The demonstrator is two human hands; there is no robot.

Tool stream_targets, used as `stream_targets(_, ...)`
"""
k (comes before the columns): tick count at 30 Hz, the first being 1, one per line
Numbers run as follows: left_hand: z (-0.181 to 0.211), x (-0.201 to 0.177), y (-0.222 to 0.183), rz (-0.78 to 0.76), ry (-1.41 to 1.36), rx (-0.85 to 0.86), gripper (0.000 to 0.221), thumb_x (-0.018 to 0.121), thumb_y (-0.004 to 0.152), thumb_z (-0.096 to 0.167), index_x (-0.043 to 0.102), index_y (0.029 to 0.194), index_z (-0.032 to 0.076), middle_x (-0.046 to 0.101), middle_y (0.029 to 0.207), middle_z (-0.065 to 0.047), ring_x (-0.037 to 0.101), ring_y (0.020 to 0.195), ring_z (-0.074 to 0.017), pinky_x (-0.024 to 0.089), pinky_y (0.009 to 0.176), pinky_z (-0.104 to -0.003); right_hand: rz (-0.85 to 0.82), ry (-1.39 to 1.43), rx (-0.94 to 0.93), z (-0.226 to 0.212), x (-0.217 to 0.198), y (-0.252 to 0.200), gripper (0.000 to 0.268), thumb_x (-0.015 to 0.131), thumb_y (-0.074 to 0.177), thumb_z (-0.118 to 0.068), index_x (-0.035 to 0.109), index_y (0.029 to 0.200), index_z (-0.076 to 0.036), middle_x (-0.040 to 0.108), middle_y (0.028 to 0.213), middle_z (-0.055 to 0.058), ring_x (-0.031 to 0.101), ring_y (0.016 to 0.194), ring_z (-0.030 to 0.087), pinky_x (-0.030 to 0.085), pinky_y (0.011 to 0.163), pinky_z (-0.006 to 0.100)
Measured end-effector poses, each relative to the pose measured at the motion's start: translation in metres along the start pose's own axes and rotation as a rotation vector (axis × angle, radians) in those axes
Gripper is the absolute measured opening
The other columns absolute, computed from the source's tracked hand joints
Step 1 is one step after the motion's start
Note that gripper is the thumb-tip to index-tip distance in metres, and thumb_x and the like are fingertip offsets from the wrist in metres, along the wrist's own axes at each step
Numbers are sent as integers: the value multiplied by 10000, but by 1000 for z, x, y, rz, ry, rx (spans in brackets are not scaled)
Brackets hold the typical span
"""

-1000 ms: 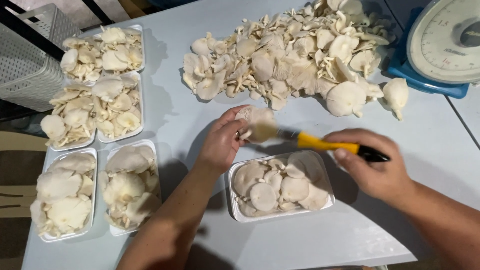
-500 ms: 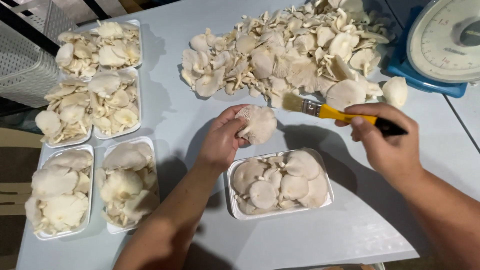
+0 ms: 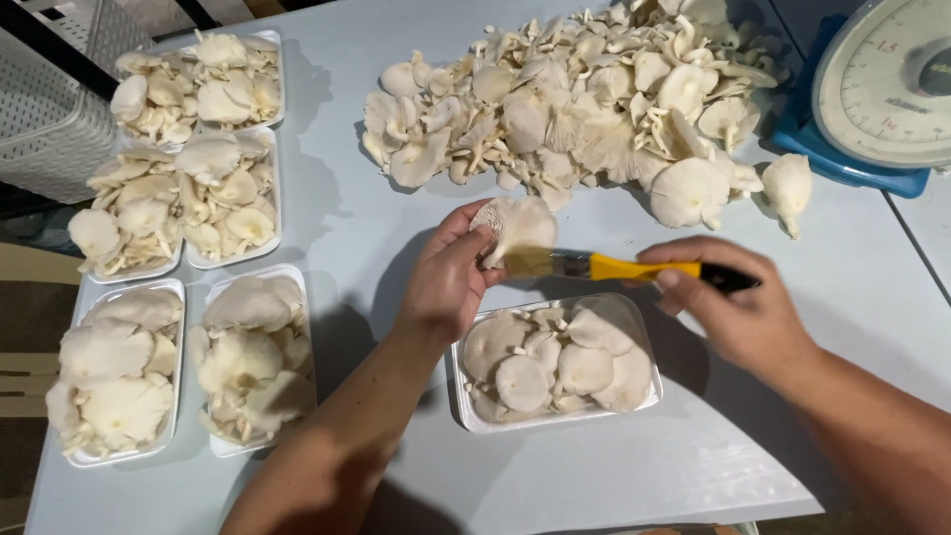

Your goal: The person uses a small brush to clean individual oyster mushrooms, picking them from a pile on the table and placing them into a white tray. The process is repeated for multiple mushrooms throughout the clip.

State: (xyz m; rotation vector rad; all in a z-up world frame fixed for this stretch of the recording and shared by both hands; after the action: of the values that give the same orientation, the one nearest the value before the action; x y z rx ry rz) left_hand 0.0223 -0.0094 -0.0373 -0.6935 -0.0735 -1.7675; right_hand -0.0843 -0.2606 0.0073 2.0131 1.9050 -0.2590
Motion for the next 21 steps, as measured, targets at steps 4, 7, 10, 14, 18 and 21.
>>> stream_targets(4,-3,-9,9,-10,22,-3,367,536,991,115,597,1351,91,544,932,-37,525,887,-167,516,829,-419,124,34,1,-14,-16,6,198,609,1002,-76,746,1128,-8,775,909,135,618,628,134,529,586,239)
stream_targets(7,-2,-10,10,5,14,-44,381,525,977,145,577,1349,79,647,1292,-135,630,1175,-283,564,876,-469,219,32,-85,-22,-26,6,191,596,1038,-58,697,1153,57,749,965,188,613,672,176,508,587,236)
stream_targets(10,1,-3,6,-90,96,-18,583,643,899,167,486,1444,35,636,1348,-175,633,1217,-326,575,933,-475,310,77,-129,-21,-34,1,155,576,1076,-3,663,1167,87,696,975,253,670,759,261,557,678,297)
stream_targets(14,23,23,-19,-192,492,113,689,713,830,-9,490,1473,97,663,1212,-98,634,998,-181,532,869,-297,253,140,-208,-23,-31,-6,222,557,1058,-73,634,1179,97,692,976,281,652,739,261,546,673,295)
stream_targets(18,26,37,-32,-250,674,132,803,677,882,50,315,1598,88,649,1044,-87,646,960,-178,525,836,-287,84,101,-267,-24,-18,-8,290,583,999,-163,660,1178,52,757,1003,188,703,696,167,611,612,232)
stream_targets(21,26,39,-35,-293,724,195,798,705,868,33,349,1580,92,675,994,-81,649,892,-175,531,790,-290,-8,-5,-177,-12,-6,-8,274,617,969,-163,715,1178,-17,766,1012,117,728,694,145,639,674,250)
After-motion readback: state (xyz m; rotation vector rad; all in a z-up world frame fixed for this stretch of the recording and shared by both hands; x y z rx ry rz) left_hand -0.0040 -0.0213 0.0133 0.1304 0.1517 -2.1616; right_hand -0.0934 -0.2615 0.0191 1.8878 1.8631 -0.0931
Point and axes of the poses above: each hand's wrist, its own y-axis towards the middle knuckle, its own x-axis out of the palm, z = x × y, the point moved 7 cm from there along y, towards the middle knuckle
